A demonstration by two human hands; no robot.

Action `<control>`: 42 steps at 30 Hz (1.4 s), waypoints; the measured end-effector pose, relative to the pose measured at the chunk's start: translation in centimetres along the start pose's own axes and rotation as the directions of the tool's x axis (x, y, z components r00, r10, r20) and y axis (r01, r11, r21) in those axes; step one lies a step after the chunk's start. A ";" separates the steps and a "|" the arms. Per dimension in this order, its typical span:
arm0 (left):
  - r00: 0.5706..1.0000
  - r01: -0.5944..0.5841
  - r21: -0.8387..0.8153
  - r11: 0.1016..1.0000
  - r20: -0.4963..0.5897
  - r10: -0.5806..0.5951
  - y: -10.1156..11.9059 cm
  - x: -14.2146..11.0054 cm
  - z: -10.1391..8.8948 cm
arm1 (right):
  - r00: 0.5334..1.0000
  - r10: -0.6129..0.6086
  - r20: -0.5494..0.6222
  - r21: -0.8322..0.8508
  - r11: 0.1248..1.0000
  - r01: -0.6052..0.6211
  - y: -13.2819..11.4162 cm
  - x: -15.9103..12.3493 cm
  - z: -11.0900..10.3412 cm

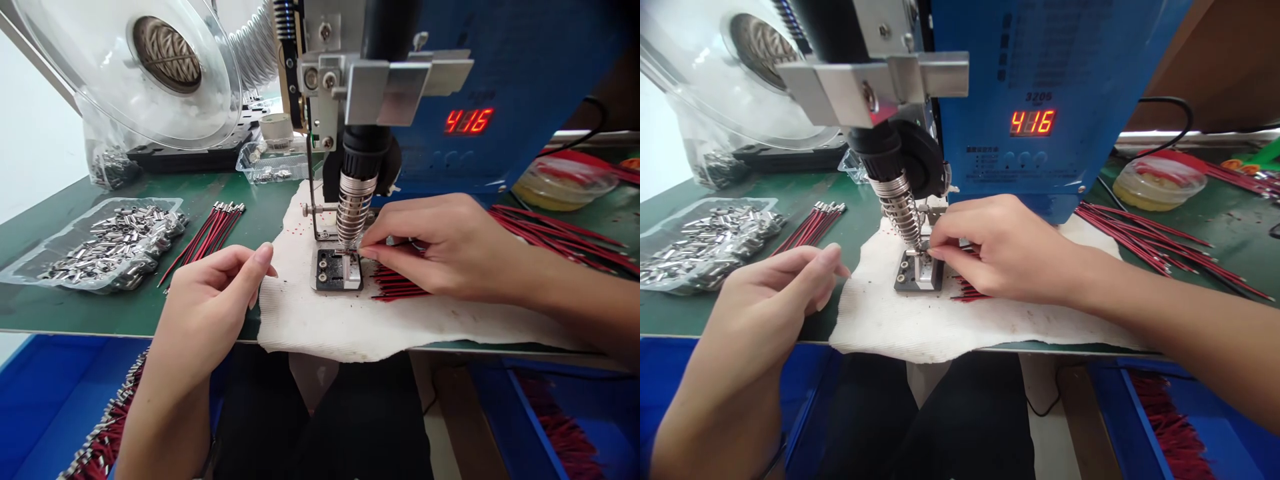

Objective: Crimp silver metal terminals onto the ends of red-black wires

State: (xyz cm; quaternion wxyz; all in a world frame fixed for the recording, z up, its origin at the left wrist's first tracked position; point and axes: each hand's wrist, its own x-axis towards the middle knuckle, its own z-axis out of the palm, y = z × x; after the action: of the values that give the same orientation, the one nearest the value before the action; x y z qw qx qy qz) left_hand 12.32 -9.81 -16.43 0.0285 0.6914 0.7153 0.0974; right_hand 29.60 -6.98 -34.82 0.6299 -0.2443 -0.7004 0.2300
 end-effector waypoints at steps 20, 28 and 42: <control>1.000 -0.012 0.010 1.000 0.005 0.012 0.0 0.0 -0.1 | 0.997 0.026 -0.067 -0.020 0.999 -0.027 0.1 -0.2 0.0; 1.000 -0.021 0.005 1.000 0.005 0.021 -0.2 0.0 -0.1 | 0.994 0.035 -0.101 -0.058 0.998 -0.041 -0.1 -0.4 0.0; 0.960 -0.218 0.087 0.972 -0.160 0.230 -0.2 -2.4 0.5 | 0.956 -0.170 -0.239 -0.138 0.980 0.140 -0.8 -0.6 -0.1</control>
State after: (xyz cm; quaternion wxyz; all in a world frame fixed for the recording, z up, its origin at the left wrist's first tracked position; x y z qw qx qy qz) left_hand 12.29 -12.11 -17.22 -0.0672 0.7579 0.6351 0.1334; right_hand 29.67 -8.00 -34.79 0.7132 -0.2530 -0.6452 0.1048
